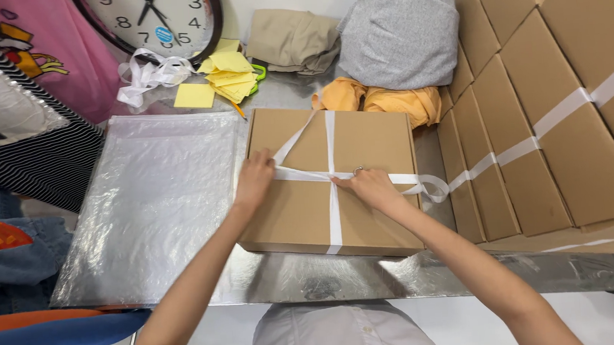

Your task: The person ties a white ribbon around a cardboard box placed on a metal table. They wrap the ribbon around the box, cross the ends, and tie a neat bow on top.

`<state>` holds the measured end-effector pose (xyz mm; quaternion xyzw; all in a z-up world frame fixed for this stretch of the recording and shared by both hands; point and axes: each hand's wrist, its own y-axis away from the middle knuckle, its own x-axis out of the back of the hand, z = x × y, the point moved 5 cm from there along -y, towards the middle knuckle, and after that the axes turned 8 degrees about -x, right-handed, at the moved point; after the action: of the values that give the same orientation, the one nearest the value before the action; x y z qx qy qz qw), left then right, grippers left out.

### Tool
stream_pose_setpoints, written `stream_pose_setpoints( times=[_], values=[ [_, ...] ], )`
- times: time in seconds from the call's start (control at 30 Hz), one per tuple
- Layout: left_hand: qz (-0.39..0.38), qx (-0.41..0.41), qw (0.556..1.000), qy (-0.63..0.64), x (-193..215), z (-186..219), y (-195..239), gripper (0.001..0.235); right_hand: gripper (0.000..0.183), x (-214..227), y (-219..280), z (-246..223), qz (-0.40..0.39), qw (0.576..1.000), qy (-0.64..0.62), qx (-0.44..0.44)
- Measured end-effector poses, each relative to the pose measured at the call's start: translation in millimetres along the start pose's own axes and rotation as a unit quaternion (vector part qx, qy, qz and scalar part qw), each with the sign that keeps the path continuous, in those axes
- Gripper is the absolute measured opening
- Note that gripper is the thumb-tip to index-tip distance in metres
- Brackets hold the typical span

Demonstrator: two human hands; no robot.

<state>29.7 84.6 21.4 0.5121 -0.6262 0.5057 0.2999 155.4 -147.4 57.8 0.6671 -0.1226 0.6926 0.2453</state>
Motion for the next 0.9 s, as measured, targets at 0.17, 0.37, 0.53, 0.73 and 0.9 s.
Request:
stream_pose_setpoints(
  times=[0.17,0.37,0.53,0.73,0.9],
  values=[
    [-0.141,0.212,0.964,-0.073,-32.1,-133.0,75.2,0.020,0.056,-15.9,-7.0,2.6,-0.012,1.000,0.008,-0.016],
    [-0.448,0.330,0.825,-0.094,-38.6,-134.6,107.4,0.058,0.061,0.0,3.8,-2.1,-0.029,0.999,-0.026,-0.032],
    [-0.138,0.110,0.914,0.366,-3.8,-3.1,-10.7,0.057,0.064,2.6,5.1,-2.8,-0.035,0.998,-0.033,-0.048],
    [-0.171,-0.045,0.942,0.286,-7.4,56.1,-54.4,0.029,0.063,-0.8,11.2,-6.3,-0.034,0.995,-0.053,-0.075],
    [-0.175,0.055,0.897,0.402,-1.5,35.2,-44.6,0.017,0.059,19.7,23.4,-5.5,-0.006,0.996,-0.061,-0.066]
  ],
)
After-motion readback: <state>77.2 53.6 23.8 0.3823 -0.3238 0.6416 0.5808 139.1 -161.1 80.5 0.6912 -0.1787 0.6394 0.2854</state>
